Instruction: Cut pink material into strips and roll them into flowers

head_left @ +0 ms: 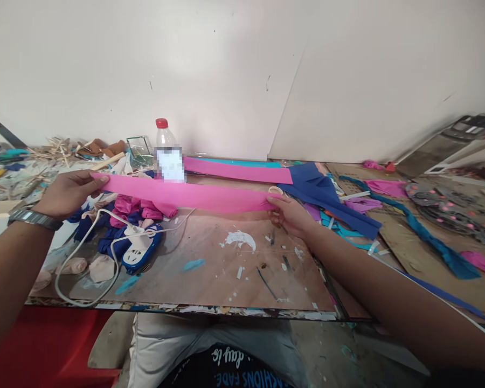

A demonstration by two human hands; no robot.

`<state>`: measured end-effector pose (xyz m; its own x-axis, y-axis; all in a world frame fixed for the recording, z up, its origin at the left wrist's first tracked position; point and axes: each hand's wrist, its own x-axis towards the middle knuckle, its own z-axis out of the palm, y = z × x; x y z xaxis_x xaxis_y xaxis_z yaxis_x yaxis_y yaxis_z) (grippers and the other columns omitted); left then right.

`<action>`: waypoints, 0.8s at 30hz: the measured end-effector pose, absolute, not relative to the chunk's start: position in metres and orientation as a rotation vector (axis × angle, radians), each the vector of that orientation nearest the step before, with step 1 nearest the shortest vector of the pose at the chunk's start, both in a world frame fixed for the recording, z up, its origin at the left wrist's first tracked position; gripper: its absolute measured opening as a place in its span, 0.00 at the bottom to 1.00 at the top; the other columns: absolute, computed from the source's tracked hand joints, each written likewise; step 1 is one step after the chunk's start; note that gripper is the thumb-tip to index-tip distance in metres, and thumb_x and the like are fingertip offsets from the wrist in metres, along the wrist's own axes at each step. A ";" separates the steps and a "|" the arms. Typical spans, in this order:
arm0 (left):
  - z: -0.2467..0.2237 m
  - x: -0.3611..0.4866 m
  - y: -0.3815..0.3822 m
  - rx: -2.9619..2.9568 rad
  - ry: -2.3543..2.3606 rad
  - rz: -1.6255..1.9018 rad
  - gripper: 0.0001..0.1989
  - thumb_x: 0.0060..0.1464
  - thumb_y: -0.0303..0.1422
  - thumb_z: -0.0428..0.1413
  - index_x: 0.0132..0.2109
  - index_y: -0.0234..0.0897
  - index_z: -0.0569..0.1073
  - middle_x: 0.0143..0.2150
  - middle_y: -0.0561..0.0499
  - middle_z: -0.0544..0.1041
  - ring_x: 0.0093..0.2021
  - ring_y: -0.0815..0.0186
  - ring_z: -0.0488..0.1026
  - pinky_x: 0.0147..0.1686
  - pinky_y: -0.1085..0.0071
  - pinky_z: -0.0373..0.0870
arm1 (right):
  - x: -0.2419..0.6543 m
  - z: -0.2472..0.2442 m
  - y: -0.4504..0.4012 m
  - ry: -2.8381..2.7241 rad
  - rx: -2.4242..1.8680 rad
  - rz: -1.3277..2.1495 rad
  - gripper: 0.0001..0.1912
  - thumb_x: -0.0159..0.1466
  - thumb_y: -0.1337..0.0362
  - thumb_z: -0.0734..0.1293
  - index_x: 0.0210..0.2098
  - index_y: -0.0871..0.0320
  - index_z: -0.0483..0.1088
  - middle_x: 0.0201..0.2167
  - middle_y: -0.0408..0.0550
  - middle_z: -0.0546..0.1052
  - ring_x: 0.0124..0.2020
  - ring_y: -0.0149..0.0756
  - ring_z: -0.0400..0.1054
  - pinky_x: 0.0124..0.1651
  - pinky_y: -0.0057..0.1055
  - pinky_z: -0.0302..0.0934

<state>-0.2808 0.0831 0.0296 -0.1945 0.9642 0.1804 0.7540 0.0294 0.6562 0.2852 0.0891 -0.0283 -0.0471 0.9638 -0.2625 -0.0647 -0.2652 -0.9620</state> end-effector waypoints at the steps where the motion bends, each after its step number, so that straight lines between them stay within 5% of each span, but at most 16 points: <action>1: 0.031 -0.277 0.082 1.757 2.009 0.944 0.22 0.59 0.51 0.61 0.41 0.35 0.81 0.28 0.55 0.75 0.31 0.67 0.67 0.32 0.73 0.62 | 0.286 -0.027 0.089 -1.035 -1.332 1.454 0.20 0.54 0.52 0.80 0.35 0.53 0.69 0.23 0.37 0.70 0.20 0.26 0.60 0.19 0.21 0.50; 7: 0.036 -0.260 0.081 1.663 1.986 1.057 0.25 0.54 0.51 0.62 0.45 0.33 0.82 0.38 0.51 0.81 0.38 0.64 0.70 0.38 0.73 0.68 | 0.289 -0.024 0.087 -1.082 -1.394 1.377 0.14 0.49 0.62 0.79 0.33 0.56 0.75 0.26 0.40 0.75 0.23 0.27 0.62 0.22 0.24 0.53; 14: 0.046 -0.254 0.085 1.599 2.099 0.910 0.27 0.51 0.54 0.65 0.46 0.35 0.84 0.31 0.53 0.82 0.31 0.65 0.71 0.28 0.75 0.66 | 0.300 -0.021 0.080 -1.156 -1.441 1.402 0.13 0.49 0.63 0.79 0.33 0.57 0.77 0.24 0.41 0.75 0.23 0.28 0.63 0.21 0.24 0.53; 20: 0.033 -0.241 0.090 1.674 1.982 0.653 0.33 0.44 0.61 0.67 0.43 0.35 0.84 0.28 0.52 0.82 0.29 0.63 0.73 0.25 0.74 0.65 | 0.322 -0.022 0.073 -1.149 -1.536 1.425 0.18 0.48 0.61 0.82 0.31 0.57 0.72 0.18 0.36 0.68 0.14 0.22 0.51 0.13 0.22 0.41; 24: 0.024 -0.242 0.088 1.672 1.920 0.635 0.34 0.43 0.61 0.67 0.42 0.34 0.83 0.29 0.51 0.82 0.29 0.63 0.73 0.25 0.74 0.64 | 0.330 -0.023 0.064 -1.198 -1.582 1.410 0.20 0.47 0.60 0.83 0.33 0.57 0.73 0.18 0.36 0.69 0.14 0.22 0.52 0.13 0.22 0.43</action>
